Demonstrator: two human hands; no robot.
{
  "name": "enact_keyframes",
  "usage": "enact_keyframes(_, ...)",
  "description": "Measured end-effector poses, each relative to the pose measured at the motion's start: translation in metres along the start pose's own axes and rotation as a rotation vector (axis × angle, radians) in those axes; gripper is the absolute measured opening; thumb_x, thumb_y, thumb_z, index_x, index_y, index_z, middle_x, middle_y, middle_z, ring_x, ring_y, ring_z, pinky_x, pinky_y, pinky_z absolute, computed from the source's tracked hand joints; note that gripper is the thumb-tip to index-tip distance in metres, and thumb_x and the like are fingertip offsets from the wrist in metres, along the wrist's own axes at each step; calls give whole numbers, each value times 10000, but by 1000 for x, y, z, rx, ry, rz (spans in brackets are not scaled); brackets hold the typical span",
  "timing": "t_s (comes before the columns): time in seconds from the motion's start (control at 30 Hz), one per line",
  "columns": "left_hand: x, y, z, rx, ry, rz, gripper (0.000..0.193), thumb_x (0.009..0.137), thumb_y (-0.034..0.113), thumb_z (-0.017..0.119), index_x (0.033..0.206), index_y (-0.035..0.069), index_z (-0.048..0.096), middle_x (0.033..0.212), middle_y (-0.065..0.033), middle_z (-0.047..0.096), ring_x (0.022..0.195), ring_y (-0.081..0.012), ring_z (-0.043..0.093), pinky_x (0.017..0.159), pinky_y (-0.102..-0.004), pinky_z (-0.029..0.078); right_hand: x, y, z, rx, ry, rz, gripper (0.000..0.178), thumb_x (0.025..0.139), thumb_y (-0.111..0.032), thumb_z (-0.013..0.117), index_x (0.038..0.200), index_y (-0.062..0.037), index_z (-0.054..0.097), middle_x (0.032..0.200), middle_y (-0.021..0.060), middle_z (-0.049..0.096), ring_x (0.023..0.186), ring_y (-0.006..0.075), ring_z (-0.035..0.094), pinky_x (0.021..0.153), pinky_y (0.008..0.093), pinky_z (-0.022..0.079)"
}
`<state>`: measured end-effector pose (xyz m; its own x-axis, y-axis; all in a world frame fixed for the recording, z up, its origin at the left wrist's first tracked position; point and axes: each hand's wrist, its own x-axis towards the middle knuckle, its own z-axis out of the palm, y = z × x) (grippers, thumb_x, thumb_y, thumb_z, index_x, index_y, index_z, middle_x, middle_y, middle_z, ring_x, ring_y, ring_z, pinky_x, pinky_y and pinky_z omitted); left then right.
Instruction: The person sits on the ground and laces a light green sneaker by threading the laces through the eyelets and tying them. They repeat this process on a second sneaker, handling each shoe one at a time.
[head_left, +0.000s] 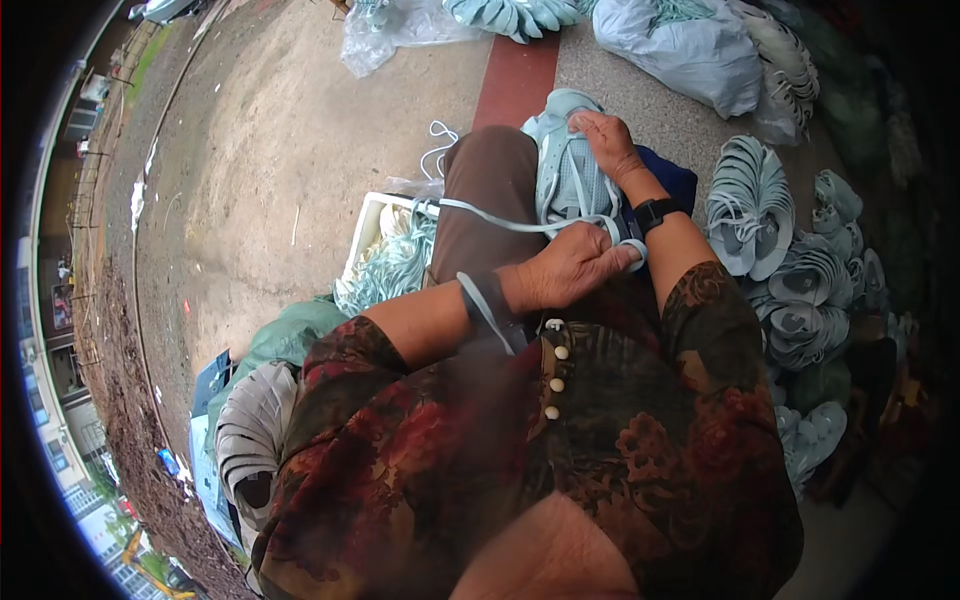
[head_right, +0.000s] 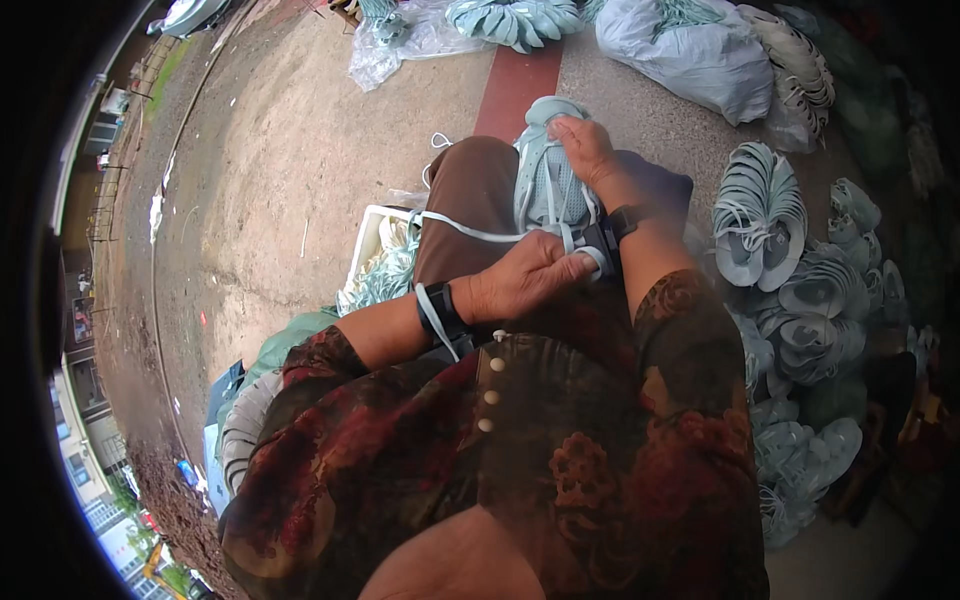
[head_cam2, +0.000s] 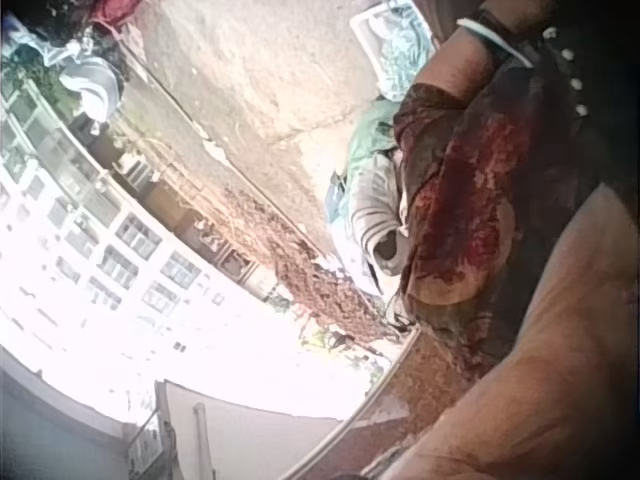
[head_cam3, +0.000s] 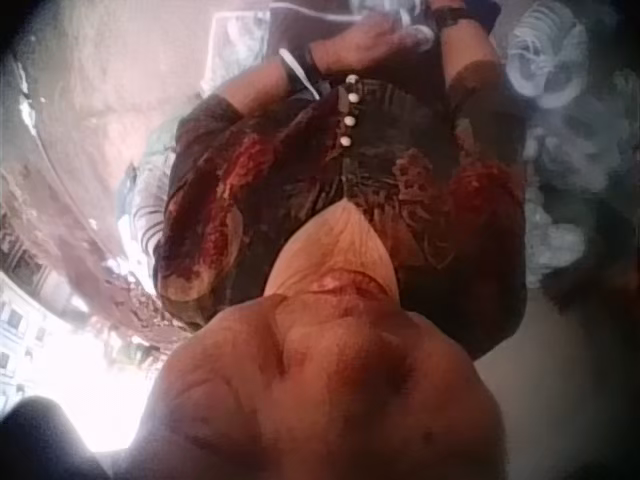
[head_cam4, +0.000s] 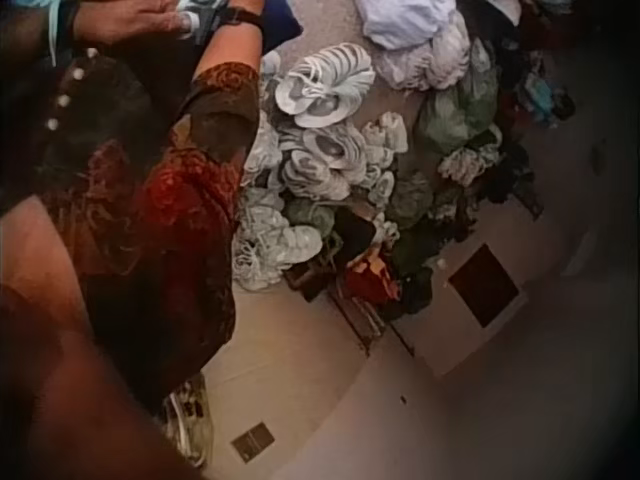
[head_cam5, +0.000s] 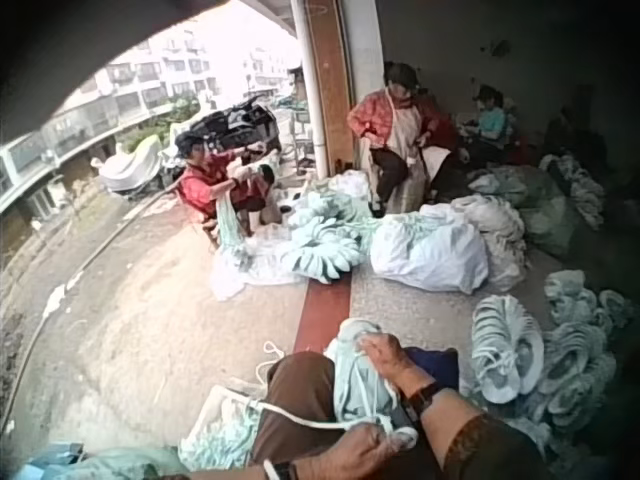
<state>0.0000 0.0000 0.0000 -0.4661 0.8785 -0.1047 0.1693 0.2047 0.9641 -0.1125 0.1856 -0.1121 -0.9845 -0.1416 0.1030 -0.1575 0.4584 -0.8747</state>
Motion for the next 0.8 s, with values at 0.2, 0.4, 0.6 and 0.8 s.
enact_keyframes(0.2,-5,1,-7,-86,227,344,317,946,260,455,759,11,513,712,-107,443,664,-204,447,610,-328,382,-32,-13,-10,301,123,41,197,827,-46,559,1012,-10,617,957,54,625,865,111,545,821,252,435)
enact_keyframes(0.4,-5,13,-9,141,276,529,274,907,222,513,747,0,525,707,-127,478,694,-309,472,652,-387,392,-51,-50,-13,1,134,-34,270,723,8,619,991,-26,613,996,60,612,855,143,550,804,262,439)
enact_keyframes(0.6,-9,4,-10,47,284,556,288,908,225,521,725,2,523,689,-126,476,669,-307,478,636,-380,395,-51,-60,-10,-128,81,-55,254,718,-28,644,968,-57,606,1025,65,592,877,202,571,774,297,449)
enact_keyframes(0.8,-12,5,-15,44,265,511,267,908,217,520,752,0,534,728,-125,513,694,-297,505,656,-367,414,-51,-59,-7,-160,119,-94,201,724,-39,637,923,-47,612,1014,76,601,859,198,582,729,298,453)
